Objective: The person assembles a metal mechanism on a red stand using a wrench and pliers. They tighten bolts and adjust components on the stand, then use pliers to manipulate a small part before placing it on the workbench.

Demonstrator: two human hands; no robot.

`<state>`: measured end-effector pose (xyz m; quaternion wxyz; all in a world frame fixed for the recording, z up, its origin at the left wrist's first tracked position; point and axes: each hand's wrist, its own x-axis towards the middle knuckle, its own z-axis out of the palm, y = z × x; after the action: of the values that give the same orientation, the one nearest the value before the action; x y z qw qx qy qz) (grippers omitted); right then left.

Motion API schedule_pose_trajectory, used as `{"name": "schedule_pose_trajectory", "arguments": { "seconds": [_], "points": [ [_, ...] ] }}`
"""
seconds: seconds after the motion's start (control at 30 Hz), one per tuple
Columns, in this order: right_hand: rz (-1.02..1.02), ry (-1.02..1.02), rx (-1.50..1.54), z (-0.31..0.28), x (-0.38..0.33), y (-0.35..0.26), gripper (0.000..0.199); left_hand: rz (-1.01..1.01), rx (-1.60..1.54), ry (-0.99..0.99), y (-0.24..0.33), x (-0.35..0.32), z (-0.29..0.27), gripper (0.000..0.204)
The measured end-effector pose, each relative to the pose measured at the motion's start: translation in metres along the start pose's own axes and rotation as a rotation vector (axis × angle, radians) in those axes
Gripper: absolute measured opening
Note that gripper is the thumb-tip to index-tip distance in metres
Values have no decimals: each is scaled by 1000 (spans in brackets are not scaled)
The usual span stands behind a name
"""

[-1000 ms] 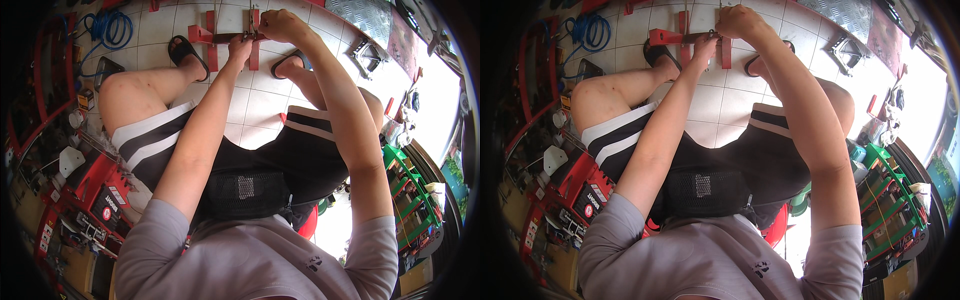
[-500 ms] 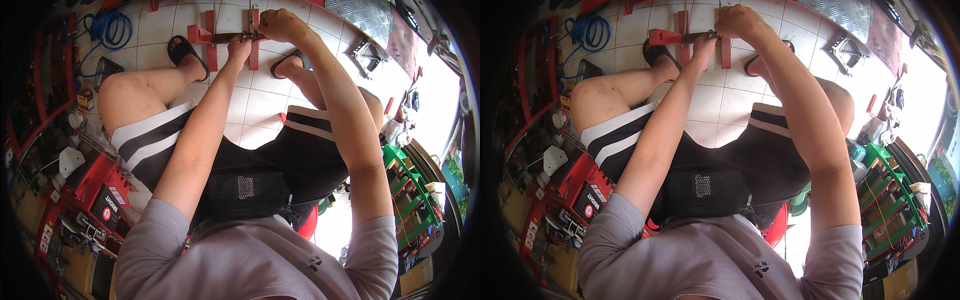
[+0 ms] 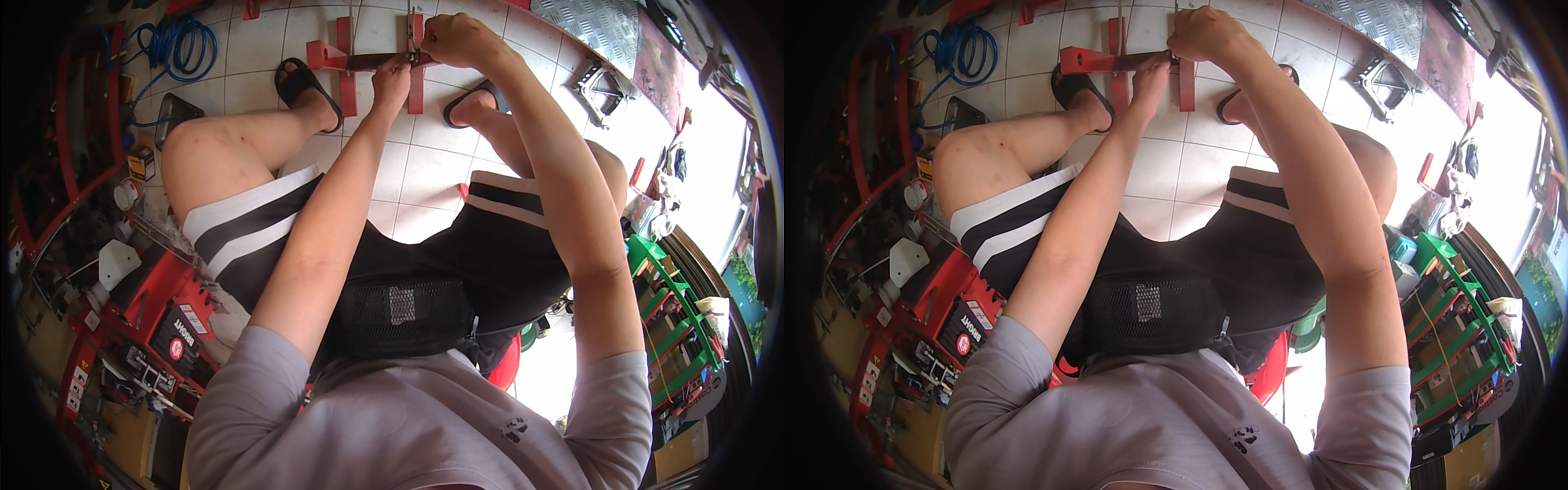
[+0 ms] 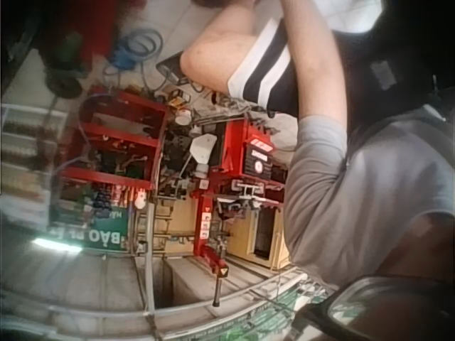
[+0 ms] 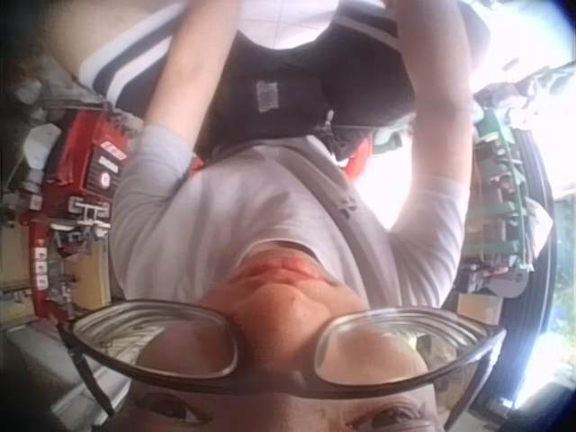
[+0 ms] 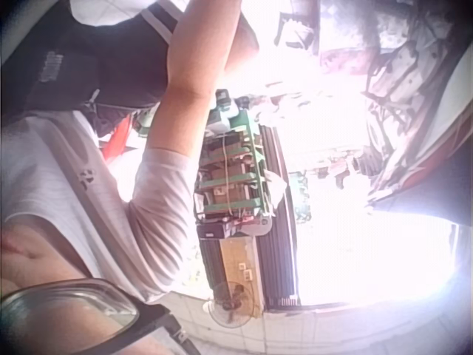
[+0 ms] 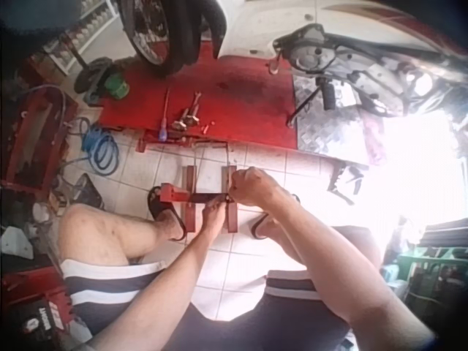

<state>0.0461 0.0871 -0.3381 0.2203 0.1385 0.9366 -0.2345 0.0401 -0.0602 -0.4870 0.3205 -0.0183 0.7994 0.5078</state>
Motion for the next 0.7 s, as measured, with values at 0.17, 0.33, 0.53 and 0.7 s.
{"name": "schedule_pose_trajectory", "arguments": {
  "seconds": [0.17,0.33,0.53,0.7],
  "points": [
    [-1,29,10,1,-1,0,29,134,18,24,-4,0,1,27],
    [-11,-7,2,-1,0,-1,29,152,71,-19,-11,5,0,23],
    [-19,-15,-15,-4,-1,-3,29,105,-74,-39,-9,4,2,20],
    [5,-16,-20,-4,-2,-4,29,55,-129,-93,9,-6,-3,20]
  ]
}}
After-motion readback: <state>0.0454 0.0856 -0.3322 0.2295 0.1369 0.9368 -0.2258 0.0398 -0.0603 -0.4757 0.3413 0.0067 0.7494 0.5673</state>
